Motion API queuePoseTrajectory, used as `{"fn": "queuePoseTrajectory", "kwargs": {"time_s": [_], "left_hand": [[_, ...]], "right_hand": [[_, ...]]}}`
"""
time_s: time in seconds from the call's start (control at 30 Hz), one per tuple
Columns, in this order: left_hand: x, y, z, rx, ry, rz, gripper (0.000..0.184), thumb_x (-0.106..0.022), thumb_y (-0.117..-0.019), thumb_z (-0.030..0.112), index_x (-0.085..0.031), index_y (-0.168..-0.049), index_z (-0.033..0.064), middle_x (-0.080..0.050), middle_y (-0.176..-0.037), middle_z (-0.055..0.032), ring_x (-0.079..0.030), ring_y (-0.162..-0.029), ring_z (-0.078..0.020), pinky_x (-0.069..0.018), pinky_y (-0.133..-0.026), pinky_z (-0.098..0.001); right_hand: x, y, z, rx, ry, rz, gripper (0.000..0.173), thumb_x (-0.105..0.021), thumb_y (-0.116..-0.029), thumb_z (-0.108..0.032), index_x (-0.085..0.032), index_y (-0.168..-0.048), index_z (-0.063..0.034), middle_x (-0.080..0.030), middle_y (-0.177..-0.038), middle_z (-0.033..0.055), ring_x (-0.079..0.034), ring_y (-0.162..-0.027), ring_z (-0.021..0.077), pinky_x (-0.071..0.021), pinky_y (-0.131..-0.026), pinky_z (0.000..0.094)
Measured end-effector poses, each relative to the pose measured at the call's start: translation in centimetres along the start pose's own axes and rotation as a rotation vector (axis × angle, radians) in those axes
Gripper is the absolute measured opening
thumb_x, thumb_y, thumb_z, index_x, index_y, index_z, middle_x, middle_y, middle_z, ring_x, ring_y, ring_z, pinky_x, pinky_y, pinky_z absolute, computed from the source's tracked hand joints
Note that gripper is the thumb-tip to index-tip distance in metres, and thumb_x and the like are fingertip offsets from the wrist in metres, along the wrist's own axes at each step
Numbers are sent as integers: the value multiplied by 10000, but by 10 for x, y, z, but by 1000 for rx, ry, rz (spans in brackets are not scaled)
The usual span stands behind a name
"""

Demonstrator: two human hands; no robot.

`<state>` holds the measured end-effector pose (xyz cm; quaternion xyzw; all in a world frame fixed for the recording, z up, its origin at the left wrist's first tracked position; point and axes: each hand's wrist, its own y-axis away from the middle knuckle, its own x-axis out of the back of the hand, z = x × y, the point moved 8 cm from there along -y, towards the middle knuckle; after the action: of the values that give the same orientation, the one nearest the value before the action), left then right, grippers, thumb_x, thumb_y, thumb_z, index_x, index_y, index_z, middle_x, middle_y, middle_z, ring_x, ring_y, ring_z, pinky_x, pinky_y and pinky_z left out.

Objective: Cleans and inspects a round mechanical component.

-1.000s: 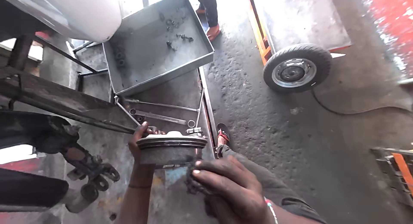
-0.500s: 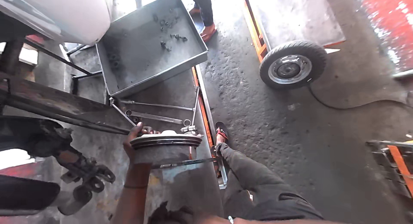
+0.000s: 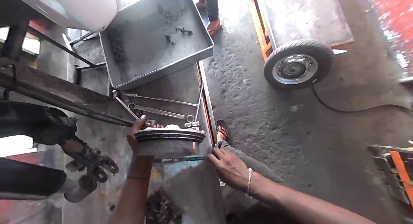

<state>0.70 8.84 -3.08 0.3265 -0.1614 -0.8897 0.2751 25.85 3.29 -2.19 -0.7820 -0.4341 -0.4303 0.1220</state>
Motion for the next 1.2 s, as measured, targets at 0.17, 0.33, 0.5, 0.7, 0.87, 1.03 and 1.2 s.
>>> {"fn": "queuePoseTrajectory", "kwargs": {"time_s": [0.17,0.33,0.5,0.7,0.87,1.03,1.2], "left_hand": [[-15,10,6,-19,-65,-48,485,-327,-1064,221,-567,-643,203,-575,-556,72,-607,-524,-46,-572,-590,-219],[-15,10,4,-15,-29,-87,506,-309,-1066,213,-580,-640,188,-578,-564,64,-609,-539,-50,-573,-599,-224],[-12,9,3,-2,-24,-87,503,-302,-1070,223,-592,-660,183,-596,-585,54,-615,-550,-49,-572,-602,-220],[-11,9,6,-30,-17,-49,472,-312,-1070,205,-594,-694,167,-600,-594,50,-613,-542,-38,-564,-577,-193],[1,1,0,-57,-46,-50,414,-341,-1072,201,-555,-720,159,-592,-623,34,-617,-581,-82,-565,-608,-245],[-30,18,13,-6,-93,65,543,-203,-1097,185,-473,-625,188,-550,-527,64,-564,-472,-38,-525,-517,-187],[-8,4,3,-71,-18,-84,451,-323,-1057,191,-560,-675,154,-603,-608,26,-617,-559,-81,-555,-576,-242]], "right_hand": [[47,20,3,118,-466,88,142,-602,-949,-15,-728,-1014,2,-725,-1033,159,-715,-937,248,-594,-834,370],[115,41,14,80,-1320,217,128,-703,-920,-13,-760,-1015,-76,-753,-994,-18,-696,-933,19,-588,-831,194],[171,46,14,161,-1551,362,154,-676,-981,-172,-757,-1106,-134,-741,-984,15,-709,-930,108,-601,-852,301],[121,14,3,-309,-1702,365,298,-450,-1100,-172,-639,-1330,-161,-717,-721,81,-699,-578,118,-608,-553,250],[60,11,-31,-436,-1691,211,306,-399,-1098,-107,-541,-1350,-9,-699,-758,21,-663,-581,87,-592,-564,246],[81,17,-36,-206,-1599,463,247,-413,-1087,-71,-617,-1214,-15,-689,-768,-38,-658,-618,36,-582,-568,206],[109,5,-37,-85,-1253,435,262,-409,-1073,-109,-650,-1112,-15,-624,-761,-56,-554,-615,-25,-488,-564,149]]}}
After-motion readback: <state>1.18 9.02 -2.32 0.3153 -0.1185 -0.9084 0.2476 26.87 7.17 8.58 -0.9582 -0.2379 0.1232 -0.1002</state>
